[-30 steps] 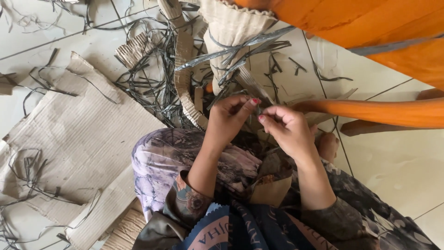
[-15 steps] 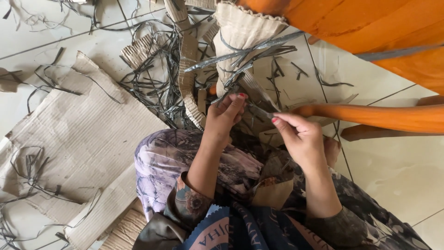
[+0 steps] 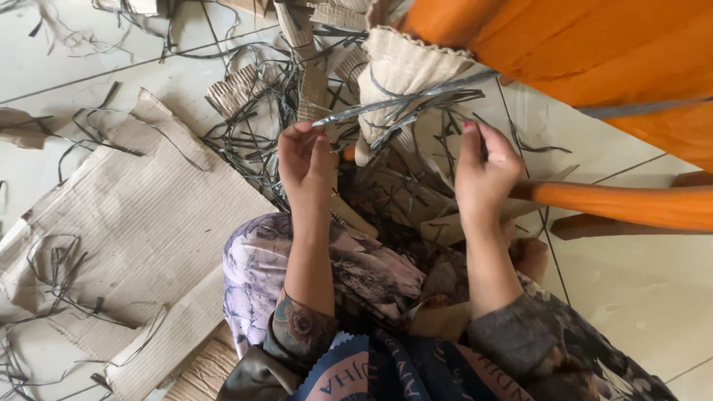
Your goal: Wrapping wooden stool legs with protective cardboard and securing them with plastic ties using a small metal tool.
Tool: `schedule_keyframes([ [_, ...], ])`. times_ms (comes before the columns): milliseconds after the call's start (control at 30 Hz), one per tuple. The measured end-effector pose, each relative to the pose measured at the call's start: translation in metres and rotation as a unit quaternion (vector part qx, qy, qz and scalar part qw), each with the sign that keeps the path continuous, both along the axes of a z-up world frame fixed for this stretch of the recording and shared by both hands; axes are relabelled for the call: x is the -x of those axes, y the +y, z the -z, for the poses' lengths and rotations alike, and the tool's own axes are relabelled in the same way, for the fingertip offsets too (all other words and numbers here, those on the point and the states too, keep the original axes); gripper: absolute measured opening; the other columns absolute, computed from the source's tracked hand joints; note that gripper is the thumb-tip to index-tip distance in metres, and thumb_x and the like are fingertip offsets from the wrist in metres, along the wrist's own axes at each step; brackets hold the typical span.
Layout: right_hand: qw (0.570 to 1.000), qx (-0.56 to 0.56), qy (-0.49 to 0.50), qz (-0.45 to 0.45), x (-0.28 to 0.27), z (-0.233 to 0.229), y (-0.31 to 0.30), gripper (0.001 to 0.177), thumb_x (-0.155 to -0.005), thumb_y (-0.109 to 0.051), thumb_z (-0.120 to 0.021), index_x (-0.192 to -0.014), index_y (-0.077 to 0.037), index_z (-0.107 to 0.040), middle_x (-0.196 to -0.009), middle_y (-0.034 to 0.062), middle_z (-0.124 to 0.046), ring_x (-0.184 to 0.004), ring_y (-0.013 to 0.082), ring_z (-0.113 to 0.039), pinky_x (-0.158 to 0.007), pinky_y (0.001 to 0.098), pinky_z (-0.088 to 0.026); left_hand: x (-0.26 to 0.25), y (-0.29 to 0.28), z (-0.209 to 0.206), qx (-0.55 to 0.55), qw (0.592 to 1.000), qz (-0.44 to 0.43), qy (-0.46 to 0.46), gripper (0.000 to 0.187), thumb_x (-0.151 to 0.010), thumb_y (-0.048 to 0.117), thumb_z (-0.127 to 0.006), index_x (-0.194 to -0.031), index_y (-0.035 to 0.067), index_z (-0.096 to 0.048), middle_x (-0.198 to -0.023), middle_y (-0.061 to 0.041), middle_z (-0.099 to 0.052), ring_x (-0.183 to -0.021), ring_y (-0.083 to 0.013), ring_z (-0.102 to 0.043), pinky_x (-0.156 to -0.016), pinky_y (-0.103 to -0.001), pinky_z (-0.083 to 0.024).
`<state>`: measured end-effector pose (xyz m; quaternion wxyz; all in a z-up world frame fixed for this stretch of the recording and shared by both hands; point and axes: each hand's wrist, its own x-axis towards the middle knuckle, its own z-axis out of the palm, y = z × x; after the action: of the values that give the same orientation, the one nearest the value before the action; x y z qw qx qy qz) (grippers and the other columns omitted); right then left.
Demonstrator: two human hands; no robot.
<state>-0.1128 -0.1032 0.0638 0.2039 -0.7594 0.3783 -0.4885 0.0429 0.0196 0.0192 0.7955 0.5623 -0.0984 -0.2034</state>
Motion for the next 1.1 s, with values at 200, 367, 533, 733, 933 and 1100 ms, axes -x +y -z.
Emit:
schedule_keyframes([
  [200, 0.993, -0.023, 0.025, -0.116, -0.041, 0.023, -0.016, 0.009, -0.091, 0.011, -0.059, -0.087, 0.004, -0.063, -0.063, 0.0021, -0.051, -0.057, 0.0124, -0.037, -0.053, 0.0285, -0.033, -0.033, -0.027, 0.003, -0.003, 0.961, 0.083, -0.262, 0.038, -0.105, 0.002, -0.053, -0.143, 0.007, -0.051, -0.146, -0.014, -0.058, -0.134, -0.0278, -0.060, -0.113, -0.039, -0.052],
  [367, 0.987, -0.054, 0.072, -0.131, -0.052, 0.051, -0.034, 0.008, -0.091, 0.006, -0.058, -0.086, 0.003, -0.065, -0.063, 0.0065, -0.053, -0.056, 0.0198, -0.044, -0.051, 0.0315, -0.035, -0.040, -0.024, -0.004, -0.085, 0.950, 0.162, -0.252, 0.020, -0.102, 0.009, -0.061, -0.120, 0.007, -0.070, -0.112, -0.015, -0.070, -0.113, -0.0381, -0.066, -0.099, -0.052, -0.050],
  [533, 0.974, -0.104, 0.135, -0.150, -0.052, 0.085, -0.039, 0.012, -0.091, 0.000, -0.057, -0.085, 0.001, -0.067, -0.062, 0.0123, -0.057, -0.055, 0.0292, -0.054, -0.048, 0.0354, -0.037, -0.045, -0.015, 0.033, -0.183, 0.916, 0.164, -0.317, 0.012, -0.098, 0.021, -0.071, -0.101, 0.014, -0.081, -0.084, -0.003, -0.077, -0.086, -0.0277, -0.076, -0.077, -0.039, -0.060],
  [733, 0.946, -0.169, 0.217, -0.171, -0.053, 0.118, -0.045, 0.019, -0.091, -0.009, -0.056, -0.083, -0.001, -0.071, -0.061, 0.0199, -0.061, -0.054, 0.0416, -0.066, -0.044, 0.0406, -0.040, -0.037, -0.005, 0.019, -0.225, 0.929, 0.221, -0.193, 0.020, -0.094, 0.016, -0.072, -0.112, 0.016, -0.080, -0.082, -0.012, -0.077, -0.081, -0.0344, -0.077, -0.072, -0.042, -0.060],
  [933, 0.958, -0.147, 0.197, -0.147, -0.030, 0.144, -0.023, 0.021, -0.097, -0.012, -0.055, -0.099, -0.015, -0.076, -0.069, 0.0138, -0.070, -0.076, 0.0430, -0.071, -0.055, 0.0449, -0.052, -0.035, 0.000, 0.033, -0.408, 0.869, 0.213, -0.183, 0.019, -0.083, 0.035, -0.077, -0.101, 0.035, -0.081, -0.083, -0.004, -0.077, -0.085, -0.0350, -0.074, -0.075, -0.045, -0.061],
  [1100, 0.911, -0.364, -0.074, -0.179, -0.033, 0.100, 0.015, 0.024, -0.109, -0.021, -0.046, -0.114, -0.012, -0.068, -0.065, -0.0041, -0.058, -0.062, 0.0085, -0.056, -0.065, 0.0420, -0.044, -0.029, 0.001, 0.050, -0.377, 0.869, 0.293, -0.130, 0.027, -0.079, 0.027, -0.078, -0.104, 0.017, -0.082, -0.088, -0.011, -0.078, -0.090, -0.0364, -0.075, -0.080, -0.047, -0.061],
])
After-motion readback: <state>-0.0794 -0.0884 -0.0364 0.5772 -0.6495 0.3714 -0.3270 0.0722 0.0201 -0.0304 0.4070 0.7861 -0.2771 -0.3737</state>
